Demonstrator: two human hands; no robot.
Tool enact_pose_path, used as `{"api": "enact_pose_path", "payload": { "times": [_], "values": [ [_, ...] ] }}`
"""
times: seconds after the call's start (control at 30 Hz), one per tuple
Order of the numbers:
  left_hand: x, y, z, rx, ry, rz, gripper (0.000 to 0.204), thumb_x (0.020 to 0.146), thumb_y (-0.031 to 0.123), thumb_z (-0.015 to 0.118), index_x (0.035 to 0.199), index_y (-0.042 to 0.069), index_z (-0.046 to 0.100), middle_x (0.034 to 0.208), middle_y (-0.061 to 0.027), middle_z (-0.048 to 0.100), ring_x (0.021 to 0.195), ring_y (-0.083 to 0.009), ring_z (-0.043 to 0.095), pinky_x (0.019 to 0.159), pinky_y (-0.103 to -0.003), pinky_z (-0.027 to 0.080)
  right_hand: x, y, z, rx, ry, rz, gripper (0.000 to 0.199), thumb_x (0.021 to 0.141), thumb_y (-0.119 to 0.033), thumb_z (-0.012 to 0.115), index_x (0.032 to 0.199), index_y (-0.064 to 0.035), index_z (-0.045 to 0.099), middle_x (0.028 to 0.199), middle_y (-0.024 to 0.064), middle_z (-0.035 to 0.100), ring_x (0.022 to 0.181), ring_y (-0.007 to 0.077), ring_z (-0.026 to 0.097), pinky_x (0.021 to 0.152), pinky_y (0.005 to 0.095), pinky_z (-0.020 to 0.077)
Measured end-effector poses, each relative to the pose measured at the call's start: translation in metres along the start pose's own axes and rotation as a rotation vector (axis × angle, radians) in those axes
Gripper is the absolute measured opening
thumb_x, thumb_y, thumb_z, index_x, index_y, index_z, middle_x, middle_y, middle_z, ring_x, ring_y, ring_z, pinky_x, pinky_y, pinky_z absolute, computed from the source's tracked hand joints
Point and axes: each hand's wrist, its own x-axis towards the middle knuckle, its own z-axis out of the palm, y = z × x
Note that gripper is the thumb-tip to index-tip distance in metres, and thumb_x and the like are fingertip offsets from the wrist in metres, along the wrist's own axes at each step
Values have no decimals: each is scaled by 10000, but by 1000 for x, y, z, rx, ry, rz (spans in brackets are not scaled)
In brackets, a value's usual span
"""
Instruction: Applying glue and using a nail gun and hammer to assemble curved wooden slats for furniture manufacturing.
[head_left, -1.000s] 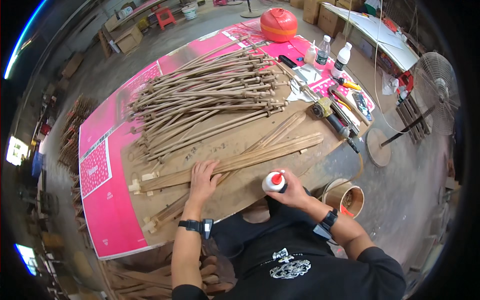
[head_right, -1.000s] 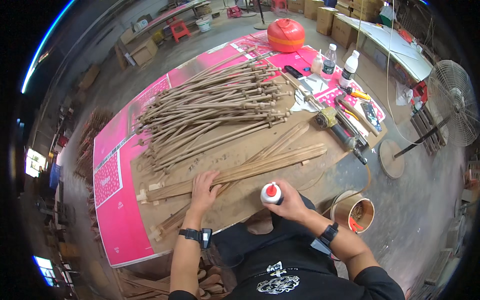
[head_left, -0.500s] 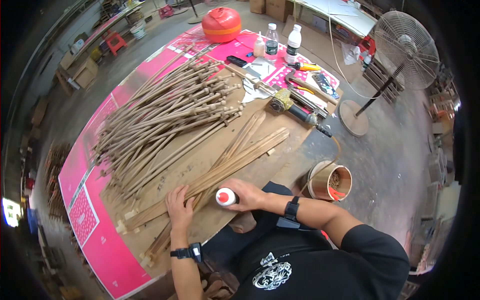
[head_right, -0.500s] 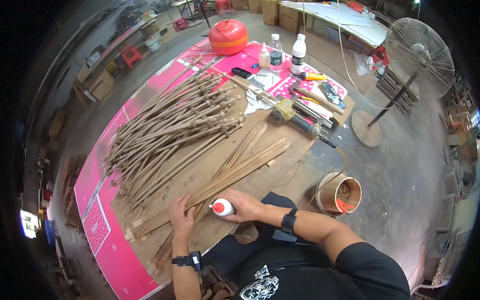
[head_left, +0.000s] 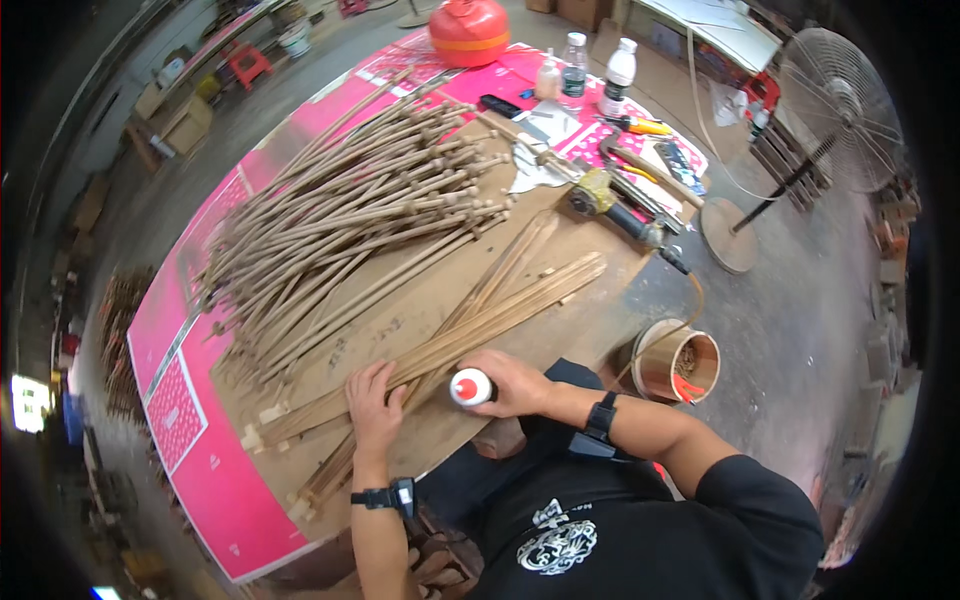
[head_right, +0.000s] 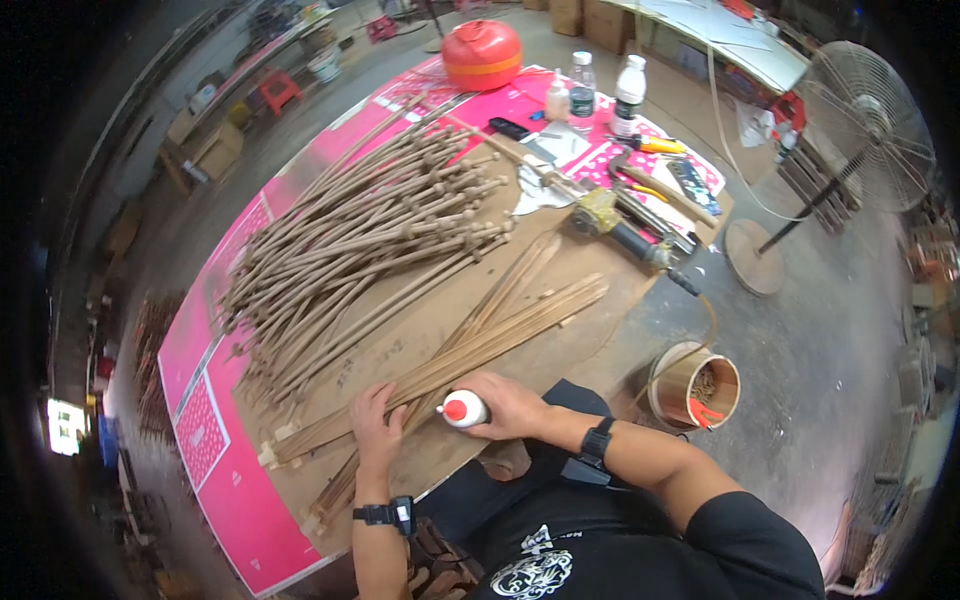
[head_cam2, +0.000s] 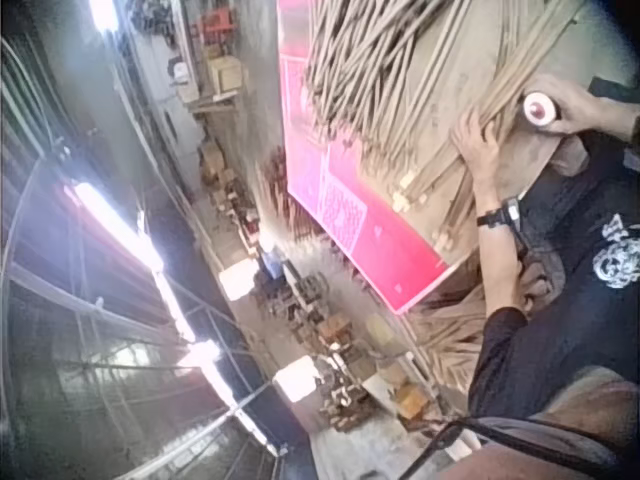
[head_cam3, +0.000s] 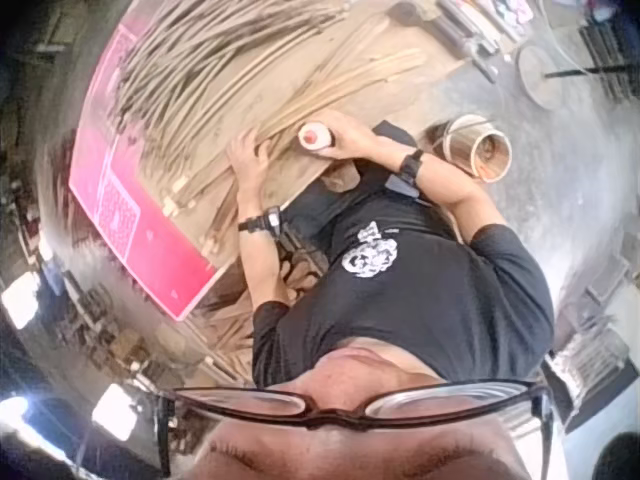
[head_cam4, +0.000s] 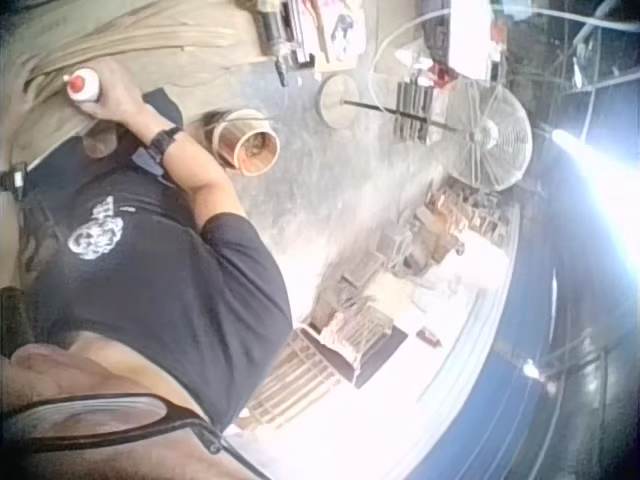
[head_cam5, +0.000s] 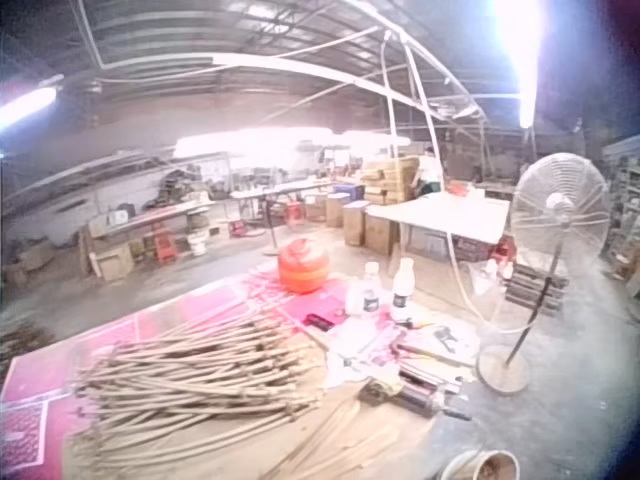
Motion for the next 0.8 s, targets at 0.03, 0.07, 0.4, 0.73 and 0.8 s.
{"api": "enact_pose_path", "payload": {
  "times": [0.03,0.07,0.4,0.73,0.8],
  "values": [
    [0,0,-1,17,30,-11,453,837,140,776,1277,79,685,1296,-123,632,1254,-355,543,1147,-518,372,0,-1,0,-13,-19,67,755,741,-278,923,1368,-53,567,1294,183,639,1210,390,624,1037,451,522],
    [0,0,-1,2,25,-3,452,839,144,775,1278,82,687,1298,-121,633,1256,-352,543,1148,-520,371,0,-2,-1,6,-28,4,755,741,-278,923,1368,-53,567,1294,183,639,1210,390,624,1037,451,522],
    [2,-3,-3,-2,24,42,466,843,172,775,1290,89,672,1262,-129,642,1217,-358,566,1135,-520,384,-1,3,-61,-256,205,-142,567,833,-279,763,1319,-29,613,1343,206,597,1223,405,578,1049,476,475],
    [2,-3,-6,18,-45,-12,540,917,263,730,1410,88,599,1351,-146,590,1314,-385,487,1209,-554,311,43,25,-68,-432,-51,-174,380,889,-198,766,1253,-118,686,1357,124,625,1233,360,588,1047,466,483],
    [2,-3,-5,-3,-59,-26,571,917,288,734,1427,79,584,1359,-158,582,1325,-402,473,1213,-559,304,42,27,-67,-412,-60,-153,370,885,-201,770,1239,-120,698,1356,117,629,1227,355,591,1045,463,482]
  ]
}}
